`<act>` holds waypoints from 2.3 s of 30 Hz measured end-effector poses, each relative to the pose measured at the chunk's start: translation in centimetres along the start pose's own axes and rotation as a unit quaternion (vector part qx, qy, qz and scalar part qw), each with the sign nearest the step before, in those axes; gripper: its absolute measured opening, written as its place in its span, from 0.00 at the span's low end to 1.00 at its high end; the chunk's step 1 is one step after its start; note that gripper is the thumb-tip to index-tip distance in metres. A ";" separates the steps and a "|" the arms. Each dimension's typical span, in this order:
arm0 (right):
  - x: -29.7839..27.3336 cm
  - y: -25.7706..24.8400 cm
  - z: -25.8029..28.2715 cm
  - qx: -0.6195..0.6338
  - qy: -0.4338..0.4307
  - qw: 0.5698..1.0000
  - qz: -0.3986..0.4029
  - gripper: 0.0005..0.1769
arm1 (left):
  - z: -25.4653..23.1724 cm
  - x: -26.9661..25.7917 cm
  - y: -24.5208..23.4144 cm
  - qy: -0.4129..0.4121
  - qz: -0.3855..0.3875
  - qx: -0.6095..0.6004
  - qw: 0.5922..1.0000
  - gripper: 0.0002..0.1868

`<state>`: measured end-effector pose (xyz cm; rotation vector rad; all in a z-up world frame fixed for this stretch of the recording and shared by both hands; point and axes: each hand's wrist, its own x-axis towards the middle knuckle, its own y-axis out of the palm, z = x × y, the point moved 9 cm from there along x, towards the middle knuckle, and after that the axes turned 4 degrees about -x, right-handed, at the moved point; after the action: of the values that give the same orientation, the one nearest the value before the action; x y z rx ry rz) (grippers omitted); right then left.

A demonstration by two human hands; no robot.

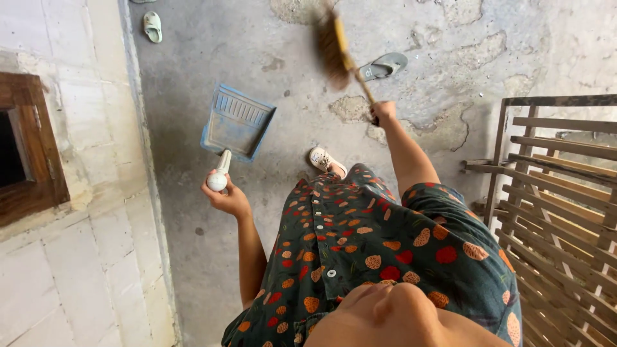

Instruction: The person sweeps a concrete floor using a broom and dustpan, gathering debris into the dustpan and then emptying it into a nearby bin. The person moves around the room to collect scattered items and continues sweeping different areas.

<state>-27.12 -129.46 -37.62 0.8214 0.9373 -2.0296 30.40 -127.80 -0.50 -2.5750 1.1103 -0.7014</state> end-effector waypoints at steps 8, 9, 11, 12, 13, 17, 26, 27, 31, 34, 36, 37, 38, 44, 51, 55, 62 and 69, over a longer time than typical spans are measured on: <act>-1.3 -8.5 4.9 0.123 -0.119 0.980 -0.101 0.05 | -1.4 0.2 6.3 0.003 0.047 -0.046 0.998 0.19; -3.7 -9.4 4.6 0.113 -0.121 0.983 -0.073 0.06 | -1.7 0.0 7.1 0.003 0.063 -0.044 0.997 0.19; -9.4 -11.0 5.2 0.108 -0.124 0.985 -0.050 0.08 | -2.3 -0.4 8.9 0.006 0.082 -0.046 0.996 0.19; -12.8 -10.6 5.2 0.134 -0.083 0.987 0.002 0.06 | -2.4 -0.6 9.7 0.007 0.093 -0.043 0.995 0.20; -16.4 -10.2 5.3 0.160 -0.043 0.985 0.054 0.05 | -2.6 -0.8 10.6 0.007 0.103 -0.040 0.994 0.22; -11.9 -5.3 0.6 0.130 0.002 0.985 0.116 0.08 | -3.9 -2.1 14.2 0.011 0.130 -0.043 0.991 0.22; 8.9 -11.3 0.0 0.010 0.030 0.999 0.013 0.08 | -11.8 -4.8 19.6 0.029 0.099 -0.052 0.993 0.20; 10.7 -13.7 0.3 0.027 0.034 0.999 -0.012 0.08 | -12.6 -5.0 20.3 0.034 0.099 -0.048 0.993 0.20; 15.1 -21.9 4.0 -0.239 -0.039 0.960 -0.138 0.10 | -14.8 -6.1 23.3 0.037 0.079 -0.042 0.995 0.19; 10.8 -25.1 7.4 -0.259 -0.092 0.952 -0.138 0.14 | -16.2 -7.0 25.3 0.031 0.084 -0.029 0.996 0.19; 7.1 -28.8 8.0 -0.139 -0.082 0.982 -0.095 0.19 | -17.1 -7.4 26.6 0.027 0.075 -0.028 0.996 0.20; 5.1 -30.2 8.1 -0.015 -0.072 0.996 -0.050 0.24 | -17.4 -7.6 27.0 0.024 0.065 -0.027 0.997 0.21; 3.4 -32.3 8.9 -0.017 -0.072 0.996 -0.052 0.24 | -17.5 -7.8 27.7 0.022 0.066 -0.027 0.997 0.21; -3.1 -33.1 9.1 0.171 0.129 0.967 0.141 0.22 | -18.9 -8.8 31.0 0.009 0.074 -0.017 0.997 0.20; 5.6 -33.4 5.0 -0.309 -0.055 0.949 -0.038 0.18 | -20.2 -9.3 32.5 0.028 0.067 -0.027 0.997 0.19; -0.6 -35.2 6.8 -0.323 -0.058 0.942 -0.069 0.25 | -20.8 -9.2 32.6 0.031 0.065 -0.046 0.996 0.19; -1.5 -36.8 5.2 -0.252 -0.038 0.961 -0.108 0.27 | -19.3 -7.5 31.7 0.051 0.080 -0.061 0.994 0.20; 8.8 -25.7 -2.3 0.018 -0.020 0.995 -0.097 0.15 | -16.3 -5.7 27.8 0.040 0.083 -0.057 0.994 0.21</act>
<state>-52.26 -118.91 -36.97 0.7302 0.9917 -2.2268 1.45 -143.03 0.29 -2.5282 1.4092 -0.7264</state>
